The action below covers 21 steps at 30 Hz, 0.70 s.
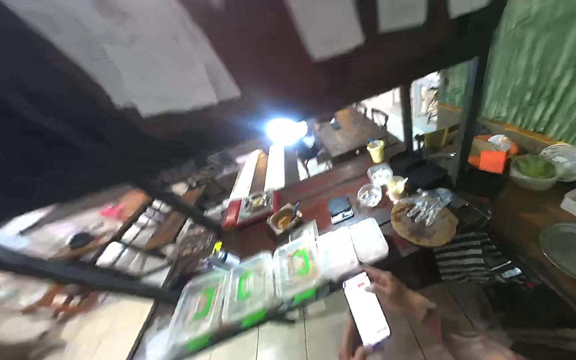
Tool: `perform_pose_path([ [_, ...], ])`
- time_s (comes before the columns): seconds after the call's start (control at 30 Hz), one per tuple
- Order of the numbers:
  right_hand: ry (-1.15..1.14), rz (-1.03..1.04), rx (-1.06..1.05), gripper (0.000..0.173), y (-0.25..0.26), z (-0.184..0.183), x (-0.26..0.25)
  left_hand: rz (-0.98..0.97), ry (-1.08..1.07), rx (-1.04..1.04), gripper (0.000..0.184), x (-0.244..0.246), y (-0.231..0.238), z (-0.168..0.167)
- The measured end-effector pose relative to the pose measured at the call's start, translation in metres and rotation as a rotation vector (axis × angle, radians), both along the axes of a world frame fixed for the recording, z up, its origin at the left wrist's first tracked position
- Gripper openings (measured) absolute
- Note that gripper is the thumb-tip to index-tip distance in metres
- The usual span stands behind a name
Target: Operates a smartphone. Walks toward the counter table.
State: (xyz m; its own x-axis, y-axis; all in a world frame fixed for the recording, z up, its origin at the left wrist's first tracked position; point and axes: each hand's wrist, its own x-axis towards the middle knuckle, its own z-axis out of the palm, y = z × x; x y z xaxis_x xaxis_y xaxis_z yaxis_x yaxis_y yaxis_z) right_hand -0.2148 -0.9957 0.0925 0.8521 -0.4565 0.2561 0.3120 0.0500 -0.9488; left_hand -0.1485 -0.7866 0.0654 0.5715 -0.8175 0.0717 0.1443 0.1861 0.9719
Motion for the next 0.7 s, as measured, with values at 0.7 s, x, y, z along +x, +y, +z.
perform_pose_path([
  [0.7,0.233,0.279,-0.182,0.054,0.090,0.012,0.092,0.423,0.025,0.054,0.079,0.009,0.075,-0.004],
])
